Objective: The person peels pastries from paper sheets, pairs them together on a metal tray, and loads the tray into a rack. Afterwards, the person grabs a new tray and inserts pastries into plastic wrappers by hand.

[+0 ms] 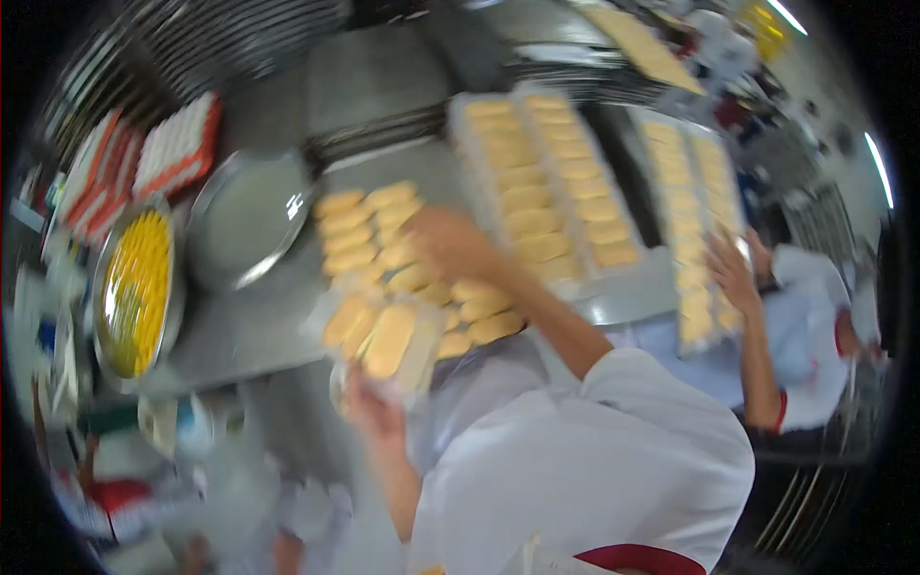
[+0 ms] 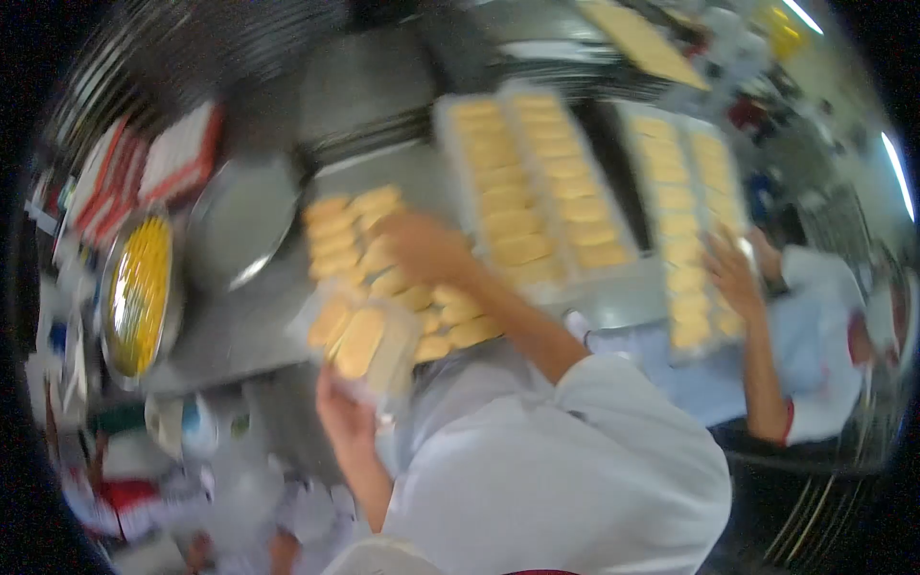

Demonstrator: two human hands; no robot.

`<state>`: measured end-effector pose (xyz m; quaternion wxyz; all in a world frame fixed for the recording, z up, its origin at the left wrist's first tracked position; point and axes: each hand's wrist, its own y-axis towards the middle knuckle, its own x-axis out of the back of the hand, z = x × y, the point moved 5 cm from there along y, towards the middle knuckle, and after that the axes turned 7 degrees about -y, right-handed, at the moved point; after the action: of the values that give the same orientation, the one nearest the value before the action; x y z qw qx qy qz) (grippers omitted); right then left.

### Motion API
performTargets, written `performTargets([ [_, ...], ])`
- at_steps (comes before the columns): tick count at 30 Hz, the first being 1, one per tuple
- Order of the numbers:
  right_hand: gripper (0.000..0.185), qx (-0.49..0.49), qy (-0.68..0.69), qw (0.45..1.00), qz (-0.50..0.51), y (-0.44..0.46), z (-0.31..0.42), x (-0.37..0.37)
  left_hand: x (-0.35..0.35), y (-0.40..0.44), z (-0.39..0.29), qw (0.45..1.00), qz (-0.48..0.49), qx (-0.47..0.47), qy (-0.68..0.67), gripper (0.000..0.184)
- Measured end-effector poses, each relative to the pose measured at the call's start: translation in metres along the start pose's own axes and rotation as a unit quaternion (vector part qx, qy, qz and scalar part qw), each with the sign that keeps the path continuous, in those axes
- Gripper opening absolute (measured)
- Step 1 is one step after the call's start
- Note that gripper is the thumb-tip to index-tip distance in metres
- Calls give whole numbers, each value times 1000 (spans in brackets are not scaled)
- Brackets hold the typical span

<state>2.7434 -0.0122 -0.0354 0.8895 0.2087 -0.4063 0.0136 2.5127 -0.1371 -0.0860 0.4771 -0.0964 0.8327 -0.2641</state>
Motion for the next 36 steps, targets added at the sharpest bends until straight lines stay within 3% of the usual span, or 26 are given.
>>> performTargets([
  [1,39,139,66,983,99,-4,53,4,-16,0,0,999,29,39,-7,39],
  [3,47,271,1,939,209,-21,104,-10,-25,5,5,992,99,73,1,41],
  [5,54,319,-117,927,158,-31,122,-18,-26,8,7,989,111,93,9,42],
  [13,45,299,-149,924,188,-33,117,-26,-26,3,-3,986,109,84,92,44],
  [15,43,315,-107,924,191,-35,116,-28,-38,-8,-4,985,127,107,50,44],
  [19,43,316,-55,925,205,-38,113,-18,-11,4,-5,985,125,72,94,42],
  [24,46,266,-15,940,215,-36,114,-18,-9,9,-11,979,101,57,171,36],
  [31,41,220,124,943,219,-32,101,-19,-17,2,-9,987,73,63,132,34],
  [36,43,169,192,930,264,-28,95,-15,-16,5,-7,980,70,38,183,37],
])
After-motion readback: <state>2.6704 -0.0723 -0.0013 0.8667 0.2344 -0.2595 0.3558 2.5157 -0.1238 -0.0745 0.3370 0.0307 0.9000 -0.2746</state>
